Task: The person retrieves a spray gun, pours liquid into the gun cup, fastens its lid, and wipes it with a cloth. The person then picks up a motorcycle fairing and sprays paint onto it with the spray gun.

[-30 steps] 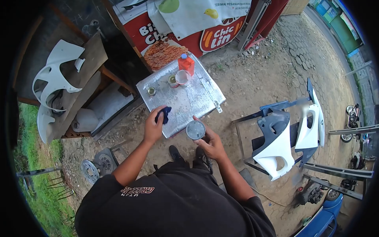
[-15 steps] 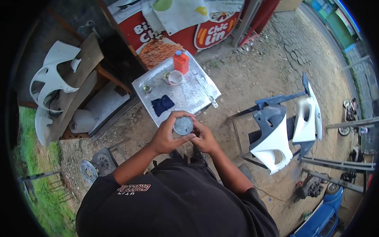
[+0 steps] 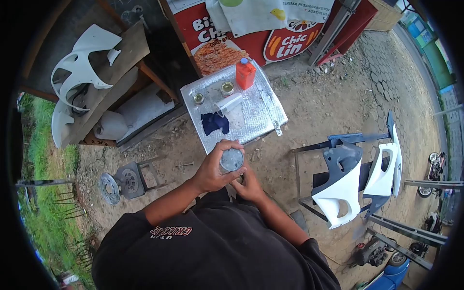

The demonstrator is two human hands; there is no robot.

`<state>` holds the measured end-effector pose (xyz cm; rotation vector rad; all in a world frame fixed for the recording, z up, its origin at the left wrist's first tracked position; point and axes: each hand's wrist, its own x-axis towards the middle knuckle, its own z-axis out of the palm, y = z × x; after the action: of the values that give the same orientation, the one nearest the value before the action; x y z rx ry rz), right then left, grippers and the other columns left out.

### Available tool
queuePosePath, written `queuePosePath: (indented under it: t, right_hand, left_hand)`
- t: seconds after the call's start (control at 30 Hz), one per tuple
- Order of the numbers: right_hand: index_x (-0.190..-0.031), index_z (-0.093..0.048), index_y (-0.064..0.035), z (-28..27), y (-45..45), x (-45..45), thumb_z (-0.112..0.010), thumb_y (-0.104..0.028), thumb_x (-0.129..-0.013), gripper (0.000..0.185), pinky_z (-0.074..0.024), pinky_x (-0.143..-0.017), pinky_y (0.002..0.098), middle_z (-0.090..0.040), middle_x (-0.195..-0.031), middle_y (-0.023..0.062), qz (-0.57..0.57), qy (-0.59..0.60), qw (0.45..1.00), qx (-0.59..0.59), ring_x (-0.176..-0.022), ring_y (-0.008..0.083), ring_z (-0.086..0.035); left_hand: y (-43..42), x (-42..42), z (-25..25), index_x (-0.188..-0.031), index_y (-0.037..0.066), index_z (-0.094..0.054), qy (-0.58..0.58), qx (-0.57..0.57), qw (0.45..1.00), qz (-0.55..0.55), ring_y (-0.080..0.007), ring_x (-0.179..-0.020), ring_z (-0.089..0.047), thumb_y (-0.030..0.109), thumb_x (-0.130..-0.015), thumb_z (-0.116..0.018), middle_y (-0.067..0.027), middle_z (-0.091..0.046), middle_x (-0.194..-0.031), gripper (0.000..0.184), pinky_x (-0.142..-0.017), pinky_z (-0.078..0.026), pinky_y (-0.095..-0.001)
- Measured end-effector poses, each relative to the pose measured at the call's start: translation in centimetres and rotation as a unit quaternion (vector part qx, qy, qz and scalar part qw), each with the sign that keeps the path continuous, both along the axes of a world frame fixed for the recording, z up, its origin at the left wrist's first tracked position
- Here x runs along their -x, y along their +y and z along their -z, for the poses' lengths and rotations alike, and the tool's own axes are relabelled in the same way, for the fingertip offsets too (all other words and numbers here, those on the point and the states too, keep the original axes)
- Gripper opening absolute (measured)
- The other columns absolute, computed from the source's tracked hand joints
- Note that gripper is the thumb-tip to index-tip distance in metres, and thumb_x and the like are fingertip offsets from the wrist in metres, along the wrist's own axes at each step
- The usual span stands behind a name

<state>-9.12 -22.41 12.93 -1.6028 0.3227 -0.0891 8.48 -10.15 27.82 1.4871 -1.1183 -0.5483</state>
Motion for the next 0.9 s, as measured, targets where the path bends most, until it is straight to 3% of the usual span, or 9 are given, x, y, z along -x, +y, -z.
queuePosePath:
  t: [0.17, 0.3, 0.4, 0.47, 0.53, 0.57, 0.67, 0.77, 0.9]
  right_hand:
    - [-0.171, -0.047, 0.004, 0.5, -0.5, 1.3, -0.068, -0.007, -0.108, 0.067, -0.0419, -0.132, 0.05, -0.057, -0.168, 0.0305, -0.016, 0.035, 0.993, 0.11, -0.16, 0.0459, -0.054]
    - [-0.15, -0.063, 0.0022, -1.2, -0.9, 1.6, -0.062, -0.01, -0.112, 0.039, -0.056, -0.111, 0.0491, -0.074, -0.137, 0.026, 0.001, 0.041, 0.98, 0.194, -0.127, 0.0402, -0.074]
    - [-0.131, -0.069, 0.0009, -2.6, -0.4, 1.3, -0.059, -0.015, -0.117, 0.023, -0.0587, -0.087, 0.0412, -0.076, -0.104, 0.0149, 0.033, 0.0, 0.991, 0.129, -0.091, 0.0249, -0.073]
    - [-0.126, -0.071, 0.0009, -3.0, -0.1, 0.3, -0.058, -0.018, -0.119, 0.024, -0.0566, -0.078, 0.0375, -0.075, -0.093, 0.0108, 0.002, 0.012, 0.996, 0.089, -0.08, 0.0188, -0.069]
    - [-0.122, -0.072, 0.0009, -5.0, -0.1, -0.3, -0.058, -0.022, -0.121, 0.027, -0.0539, -0.072, 0.0362, -0.072, -0.085, 0.008, -0.009, 0.041, 0.994, 0.098, -0.073, 0.016, -0.067]
    - [-0.123, -0.071, 0.0016, -5.8, 0.2, -0.9, -0.057, -0.026, -0.122, 0.031, -0.0525, -0.07, 0.035, -0.074, -0.088, 0.0081, -0.024, 0.025, 0.995, 0.089, -0.072, 0.0143, -0.066]
    - [-0.127, -0.07, 0.003, -6.8, 1.4, -2.4, -0.055, -0.036, -0.124, 0.042, -0.0494, -0.065, 0.0319, -0.077, -0.092, 0.0081, -0.074, 0.001, 0.994, 0.079, -0.071, 0.0107, -0.064]
    - [-0.13, -0.068, 0.0021, -5.5, 3.3, -3.3, -0.053, -0.037, -0.126, 0.043, -0.0488, -0.065, 0.0303, -0.079, -0.094, 0.0073, -0.12, -0.002, 0.99, 0.076, -0.071, 0.0091, -0.063]
    - [-0.129, -0.068, 0.0003, -5.2, 7.2, -4.4, -0.052, -0.036, -0.126, 0.04, -0.0499, -0.066, 0.0287, -0.078, -0.099, 0.0073, -0.152, 0.002, 0.987, 0.044, -0.072, 0.0082, -0.063]
  left_hand:
    - [0.0, 0.4, 0.5, -0.155, 0.002, -0.055, 0.042, -0.017, 0.999, 0.012, -0.0308, -0.148, -0.064, 0.017, -0.102, -0.091, -0.0179, -0.067, -0.145, 0.066, -0.128, -0.046, -0.0461]
    - [0.3, 1.1, 0.7, -0.156, 0.004, -0.057, 0.081, -0.021, 0.996, 0.001, -0.0299, -0.144, -0.067, 0.023, -0.101, -0.092, -0.0171, -0.069, -0.147, 0.068, -0.124, -0.049, -0.0448]
    - [2.0, 0.9, 1.0, -0.156, 0.005, -0.057, 0.021, -0.022, 0.999, -0.026, -0.034, -0.143, -0.067, 0.029, -0.098, -0.094, -0.0189, -0.067, -0.15, 0.073, -0.122, -0.051, -0.0447]
    - [4.1, 1.3, -1.3, -0.155, 0.004, -0.059, -0.042, 0.011, 0.995, -0.085, -0.0319, -0.15, -0.061, 0.028, -0.1, -0.094, -0.0169, -0.065, -0.152, 0.07, -0.128, -0.045, -0.0451]
    - [7.1, 2.9, 0.1, -0.155, 0.004, -0.059, -0.063, 0.036, 0.972, -0.225, -0.0305, -0.145, -0.065, 0.026, -0.105, -0.089, -0.0165, -0.068, -0.149, 0.063, -0.125, -0.048, -0.044]
    - [8.1, 4.0, 1.6, -0.155, 0.004, -0.058, -0.072, 0.053, 0.954, -0.288, -0.0298, -0.143, -0.067, 0.025, -0.107, -0.087, -0.0162, -0.069, -0.148, 0.06, -0.124, -0.049, -0.0434]
    - [13.0, 7.5, 8.1, -0.154, 0.003, -0.06, 0.089, -0.072, 0.917, -0.382, -0.0265, -0.133, -0.073, 0.021, -0.115, -0.076, -0.0141, -0.074, -0.14, 0.046, -0.119, -0.053, -0.0402]
    - [16.1, 11.1, 10.2, -0.152, 0.001, -0.062, 0.233, -0.221, 0.904, -0.282, -0.0229, -0.128, -0.076, 0.018, -0.12, -0.068, -0.0117, -0.078, -0.134, 0.036, -0.114, -0.056, -0.0372]
    - [15.5, 15.8, 12.8, -0.149, 0.0, -0.065, 0.332, -0.106, 0.904, -0.249, -0.0229, -0.135, -0.073, 0.013, -0.118, -0.068, -0.0139, -0.076, -0.142, 0.034, -0.115, -0.057, -0.0389]
